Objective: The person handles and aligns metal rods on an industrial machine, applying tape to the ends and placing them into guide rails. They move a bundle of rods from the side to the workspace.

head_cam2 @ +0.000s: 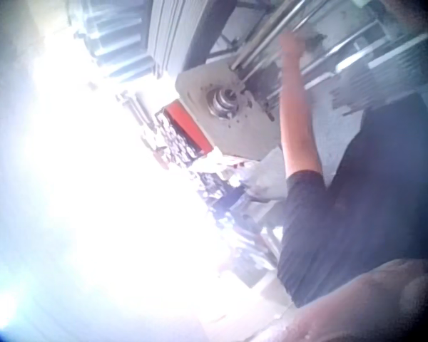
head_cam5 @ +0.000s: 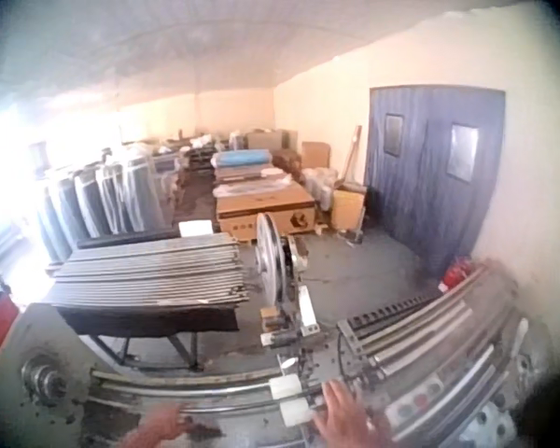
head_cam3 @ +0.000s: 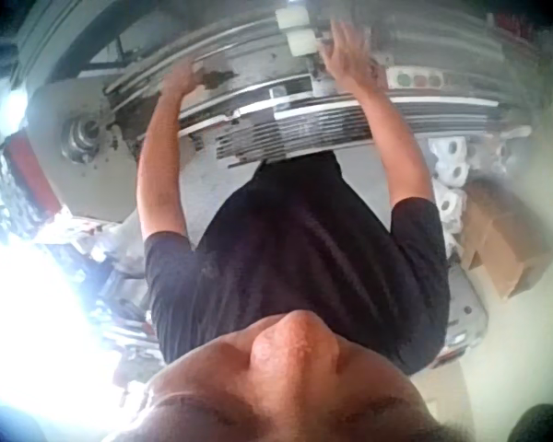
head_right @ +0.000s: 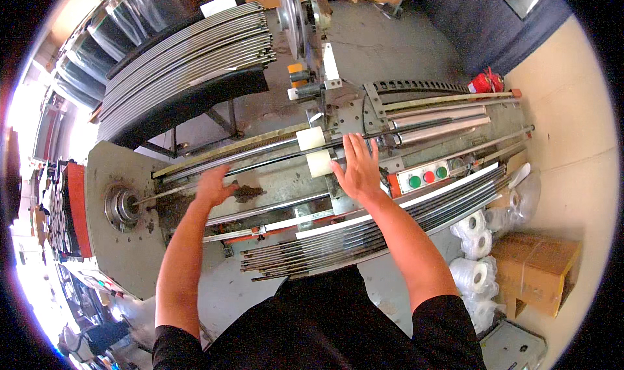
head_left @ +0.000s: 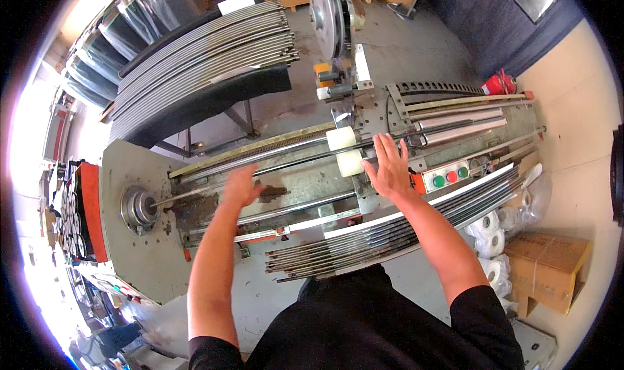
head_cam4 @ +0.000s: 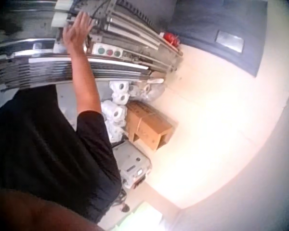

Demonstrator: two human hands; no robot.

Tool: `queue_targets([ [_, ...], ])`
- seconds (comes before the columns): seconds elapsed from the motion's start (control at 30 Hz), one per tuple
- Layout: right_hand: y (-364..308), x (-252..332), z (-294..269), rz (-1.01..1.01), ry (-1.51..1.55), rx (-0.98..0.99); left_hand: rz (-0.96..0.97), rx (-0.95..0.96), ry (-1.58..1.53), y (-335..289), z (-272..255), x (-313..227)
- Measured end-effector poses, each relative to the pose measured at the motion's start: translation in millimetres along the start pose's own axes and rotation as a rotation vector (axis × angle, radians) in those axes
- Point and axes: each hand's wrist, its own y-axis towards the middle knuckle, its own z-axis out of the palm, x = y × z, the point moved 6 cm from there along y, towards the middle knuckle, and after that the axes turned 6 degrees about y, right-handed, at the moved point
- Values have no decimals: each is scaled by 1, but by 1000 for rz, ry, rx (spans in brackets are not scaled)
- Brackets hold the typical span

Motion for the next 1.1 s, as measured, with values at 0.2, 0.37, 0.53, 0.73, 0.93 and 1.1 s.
queue_targets([
  [0.2, 1, -12, 9, 34, -47, 53, -161, -44, 37, -40, 3, 129],
  [0.37, -1, -20, 10, 32, -16, 21, -218, -24, 95, -42, -2, 136],
  [0.53, -4, -35, 17, 45, 22, 102, -213, 157, 114, 5, -2, 37],
  [0.73, -4, -43, 11, -15, 202, 101, -194, 131, 40, 44, -1, -82],
  [0.93, -5, -52, 1, -49, 295, 68, -90, 42, 35, 70, 1, -188],
  [1.1, -6, -60, -6, -46, 298, 64, -12, 46, -30, 86, -7, -262],
])
